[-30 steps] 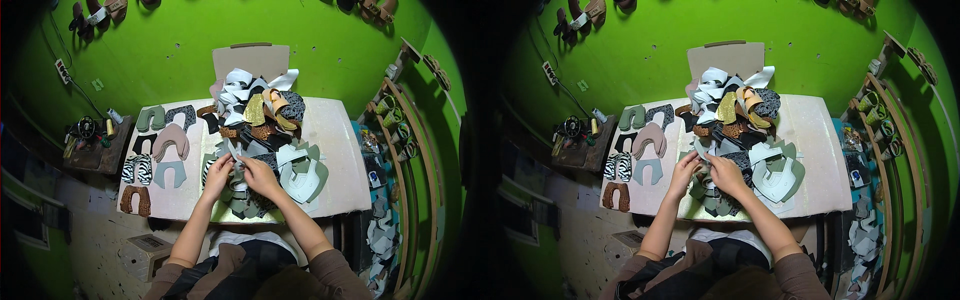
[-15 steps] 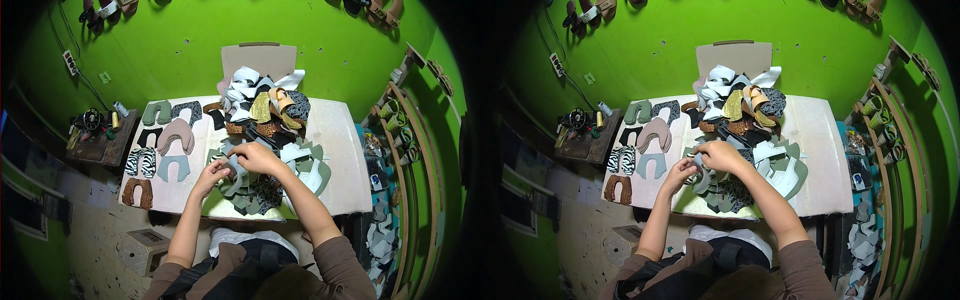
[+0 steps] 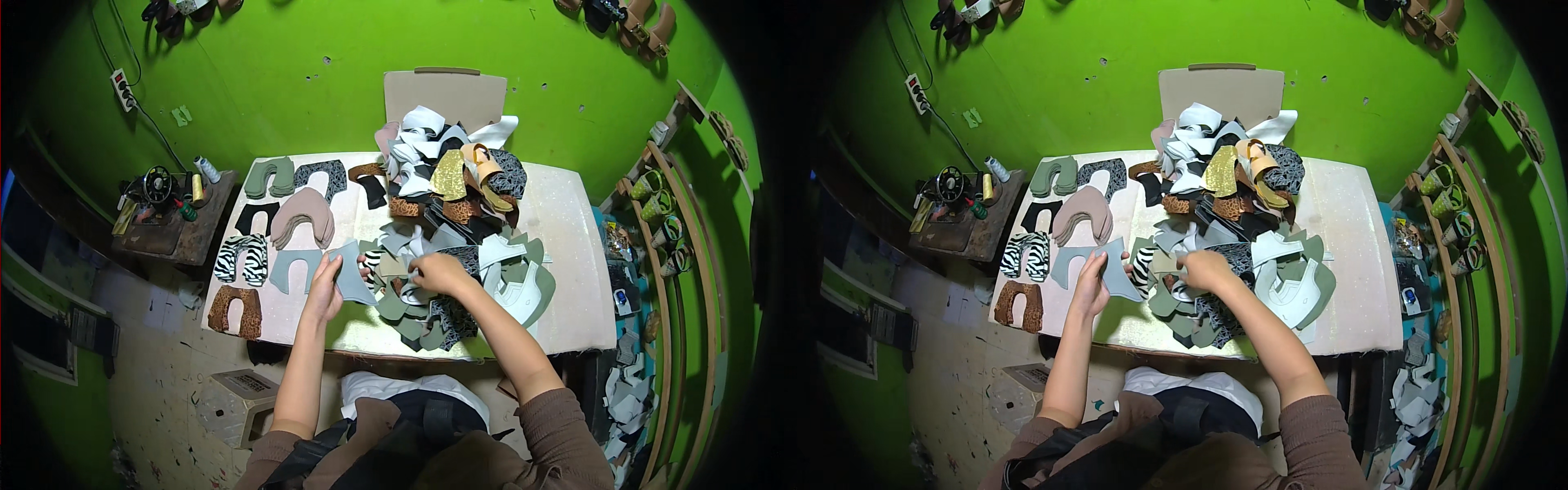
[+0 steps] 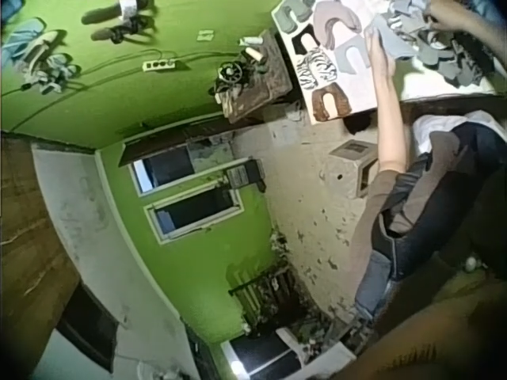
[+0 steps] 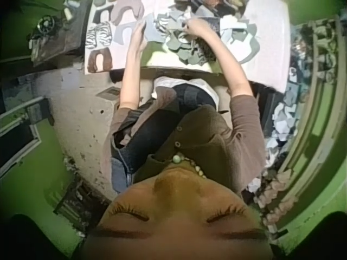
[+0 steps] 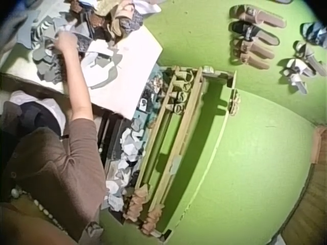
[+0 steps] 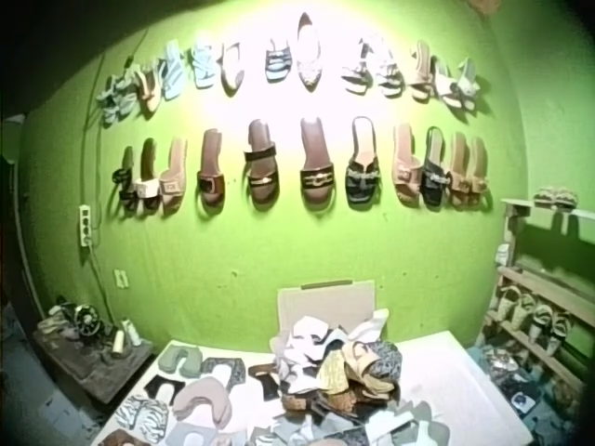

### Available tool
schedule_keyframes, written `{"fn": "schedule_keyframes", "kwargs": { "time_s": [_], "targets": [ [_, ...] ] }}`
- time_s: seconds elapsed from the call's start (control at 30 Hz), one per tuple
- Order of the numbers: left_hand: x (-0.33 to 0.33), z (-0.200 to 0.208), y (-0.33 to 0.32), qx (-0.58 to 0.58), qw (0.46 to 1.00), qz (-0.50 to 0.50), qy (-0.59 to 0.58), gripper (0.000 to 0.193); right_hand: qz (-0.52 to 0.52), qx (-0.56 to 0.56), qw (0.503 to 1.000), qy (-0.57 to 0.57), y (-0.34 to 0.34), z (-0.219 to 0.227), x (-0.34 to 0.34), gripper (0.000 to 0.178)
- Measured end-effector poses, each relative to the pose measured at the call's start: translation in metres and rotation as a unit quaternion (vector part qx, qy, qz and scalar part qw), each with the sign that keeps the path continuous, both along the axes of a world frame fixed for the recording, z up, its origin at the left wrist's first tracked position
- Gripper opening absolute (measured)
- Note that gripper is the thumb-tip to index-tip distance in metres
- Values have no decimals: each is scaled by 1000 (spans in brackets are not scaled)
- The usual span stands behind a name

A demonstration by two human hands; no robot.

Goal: Sorting and arranging leather and fabric shoe upper components on a work table.

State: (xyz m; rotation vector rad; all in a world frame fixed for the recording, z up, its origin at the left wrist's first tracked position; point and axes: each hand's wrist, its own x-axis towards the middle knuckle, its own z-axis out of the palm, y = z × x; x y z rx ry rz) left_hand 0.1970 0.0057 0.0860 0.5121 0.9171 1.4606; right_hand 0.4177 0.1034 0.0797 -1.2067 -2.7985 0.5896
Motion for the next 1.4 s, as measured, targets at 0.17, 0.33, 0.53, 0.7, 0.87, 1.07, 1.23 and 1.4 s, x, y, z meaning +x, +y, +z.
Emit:
{"fn": "schedule_keyframes", "kwargs": {
  "time_s": [0.17, 0.33, 0.53, 0.7, 0.87, 1.07, 1.23, 1.4],
  "targets": [
    [-23, -2, 6, -8, 999, -25, 30, 30, 27, 26, 992, -122, -9, -22, -21, 26],
    [-42, 0, 11, -28, 996, -67, 43, 26, -66, 37, 984, -163, -5, -30, -34, 20],
    [-73, -5, 12, -31, 993, -104, 43, 28, -204, 17, 977, -67, -13, 21, -44, 21],
    [-95, 4, 16, -34, 993, -109, 40, 28, -272, 30, 959, 72, -17, 58, -55, 27],
    [-119, 11, 15, -3, 992, -114, 47, 28, -236, 67, 947, 208, -25, 80, -69, 23],
    [-149, 9, 7, 0, 993, -105, 55, 38, -66, 90, 938, 327, -41, 100, -116, 36],
    [-167, 13, -5, -13, 990, -136, 40, 43, 30, -124, 939, 318, -67, 116, -160, 44],
    [-162, 13, -16, -17, 987, -148, 53, 53, 79, -122, 948, 284, -73, 94, -199, 38]
  ]
}}
